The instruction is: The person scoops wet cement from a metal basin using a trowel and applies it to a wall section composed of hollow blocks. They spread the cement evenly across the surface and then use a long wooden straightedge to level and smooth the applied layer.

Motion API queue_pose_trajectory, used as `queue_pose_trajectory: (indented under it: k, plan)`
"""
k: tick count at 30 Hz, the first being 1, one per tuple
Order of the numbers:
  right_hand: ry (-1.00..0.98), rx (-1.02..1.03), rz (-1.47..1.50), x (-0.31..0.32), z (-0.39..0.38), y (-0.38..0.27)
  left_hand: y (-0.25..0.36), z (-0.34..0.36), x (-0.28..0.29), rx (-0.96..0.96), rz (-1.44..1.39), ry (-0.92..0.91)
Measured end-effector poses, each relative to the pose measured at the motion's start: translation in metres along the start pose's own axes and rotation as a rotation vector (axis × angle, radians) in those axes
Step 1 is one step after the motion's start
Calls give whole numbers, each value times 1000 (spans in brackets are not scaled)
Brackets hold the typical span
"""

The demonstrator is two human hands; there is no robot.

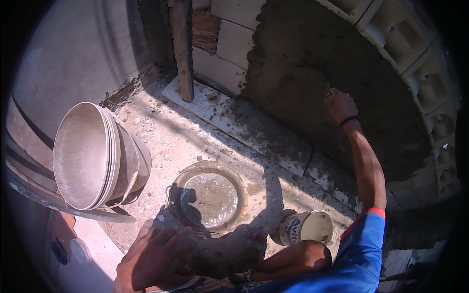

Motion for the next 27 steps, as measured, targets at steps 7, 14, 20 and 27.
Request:
queue_pose_trajectory:
  k: [7, 14, 20, 27]
  plan:
    - [36, 13, 50, 82, 29, 31, -25, -6, -13, 65, 94, -115]
    - [8, -24, 210, 68, -24, 13, -31, -17, -13, 70, 119, -150]
    - [-316, 4, -47, 5, -49, -39, -30, -15, -12, -11, 126, -115]
    - [-303, -88, 64, 6, -44, -17, -22, -22, -7, 81, 97, -90]
Point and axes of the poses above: each hand's wrist, its own z-axis towards the middle knuckle, its own x-axis out of the back of the hand, y = z × x, the point moved 4 cm from there along z, towards the middle knuckle, and after that the axes turned 15 degrees about -z, right-handed, at the moved point
